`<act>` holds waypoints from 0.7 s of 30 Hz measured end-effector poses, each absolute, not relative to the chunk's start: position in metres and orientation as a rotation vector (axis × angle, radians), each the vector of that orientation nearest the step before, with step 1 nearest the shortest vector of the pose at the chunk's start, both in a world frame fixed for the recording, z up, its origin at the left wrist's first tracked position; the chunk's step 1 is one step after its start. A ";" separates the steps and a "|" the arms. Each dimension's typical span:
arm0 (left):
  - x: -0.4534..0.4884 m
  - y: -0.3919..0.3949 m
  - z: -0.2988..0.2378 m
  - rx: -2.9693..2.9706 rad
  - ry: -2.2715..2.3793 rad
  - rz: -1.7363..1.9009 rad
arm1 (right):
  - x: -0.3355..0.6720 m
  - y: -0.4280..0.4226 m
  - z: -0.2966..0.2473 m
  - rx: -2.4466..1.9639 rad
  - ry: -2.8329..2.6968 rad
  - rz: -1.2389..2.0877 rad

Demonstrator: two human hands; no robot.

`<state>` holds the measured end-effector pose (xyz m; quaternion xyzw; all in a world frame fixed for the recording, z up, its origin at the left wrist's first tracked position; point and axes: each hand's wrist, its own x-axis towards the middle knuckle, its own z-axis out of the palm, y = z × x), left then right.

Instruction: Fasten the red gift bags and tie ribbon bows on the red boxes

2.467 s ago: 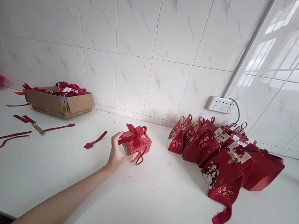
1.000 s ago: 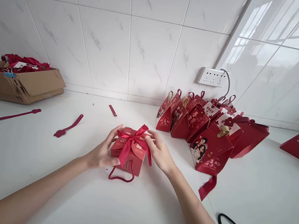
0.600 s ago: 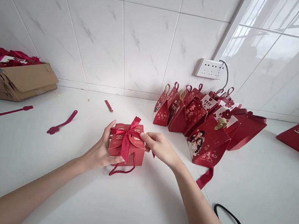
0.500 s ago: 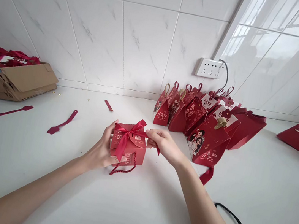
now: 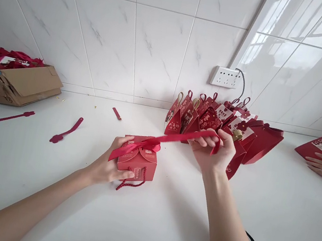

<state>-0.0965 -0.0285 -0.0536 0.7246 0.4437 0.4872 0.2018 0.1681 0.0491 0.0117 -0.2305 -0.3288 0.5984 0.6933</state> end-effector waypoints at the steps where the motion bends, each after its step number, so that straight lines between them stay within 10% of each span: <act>1: -0.098 -0.029 -0.051 2.024 1.206 1.323 | 0.166 0.051 0.010 -0.590 -0.765 1.258; 6: -0.097 -0.036 -0.034 1.900 1.399 1.324 | 0.144 0.051 0.000 -0.776 -1.162 0.796; 12: -0.099 -0.034 -0.015 1.812 1.552 1.372 | 0.119 0.033 -0.012 -0.944 -1.833 0.984; 21: -0.133 -0.025 -0.010 1.204 1.795 2.308 | 0.112 0.032 -0.019 -1.026 -1.856 0.899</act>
